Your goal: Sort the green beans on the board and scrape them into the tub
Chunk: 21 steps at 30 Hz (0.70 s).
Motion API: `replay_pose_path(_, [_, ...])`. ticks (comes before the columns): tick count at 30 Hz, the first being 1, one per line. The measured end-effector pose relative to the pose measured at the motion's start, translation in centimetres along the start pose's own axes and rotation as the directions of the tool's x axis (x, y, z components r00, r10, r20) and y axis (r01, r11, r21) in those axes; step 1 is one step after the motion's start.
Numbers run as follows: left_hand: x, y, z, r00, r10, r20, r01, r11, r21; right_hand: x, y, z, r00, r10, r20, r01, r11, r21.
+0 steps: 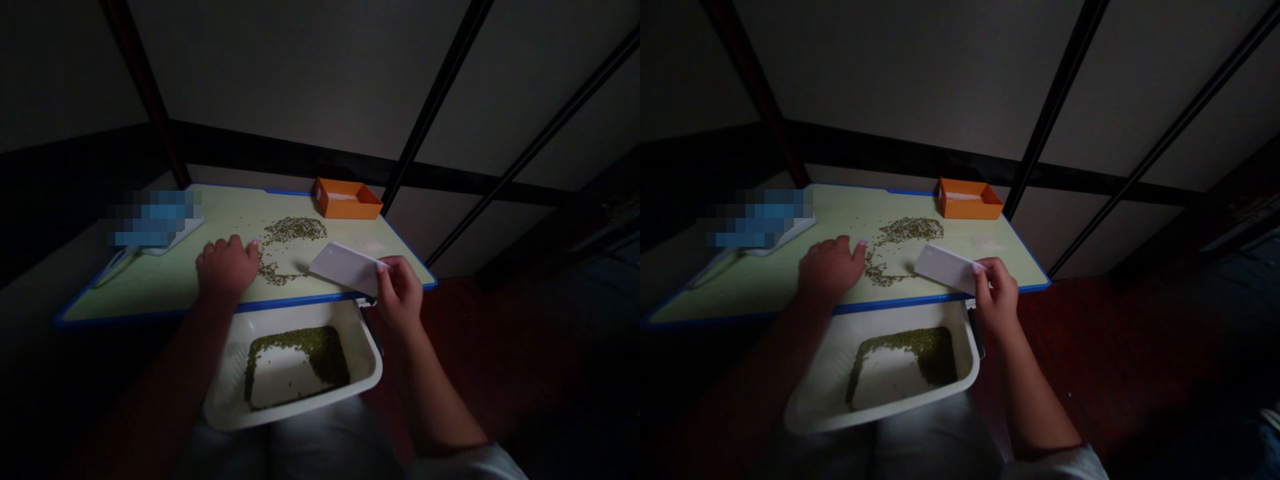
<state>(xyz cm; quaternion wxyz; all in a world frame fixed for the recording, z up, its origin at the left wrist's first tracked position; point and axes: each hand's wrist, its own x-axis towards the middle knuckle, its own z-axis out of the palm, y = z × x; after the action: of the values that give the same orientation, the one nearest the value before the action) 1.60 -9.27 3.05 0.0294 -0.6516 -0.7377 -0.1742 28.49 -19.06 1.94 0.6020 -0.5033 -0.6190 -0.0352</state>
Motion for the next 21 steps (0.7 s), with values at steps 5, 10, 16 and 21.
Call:
replay_pose_path(5, [0.0, -0.1, 0.1, 1.000, 0.000, -0.007, 0.000, 1.000, -0.003, -2.5, -3.1, -0.6, 0.833, -0.479, 0.275, 0.488, 0.872, 0.040])
replay_pose_path(10, [0.2, -0.2, 0.1, 1.000, 0.000, 0.014, 0.000, 1.000, -0.003, -3.4, -4.0, 0.0, 0.704, -0.627, 0.333, 0.660, 0.751, 0.017])
replay_pose_path(16, [0.1, -0.1, -0.1, 1.000, 0.011, 0.006, -0.011, 1.000, 0.000, -4.0, -3.7, 0.0, 0.676, -0.612, 0.410, 0.698, 0.711, -0.089])
replay_pose_path(21, [0.2, -0.3, 0.1, 1.000, 0.017, -0.004, -0.017, 1.000, -0.011, -4.0, -3.2, -0.5, 0.691, -0.585, 0.424, 0.686, 0.716, -0.131])
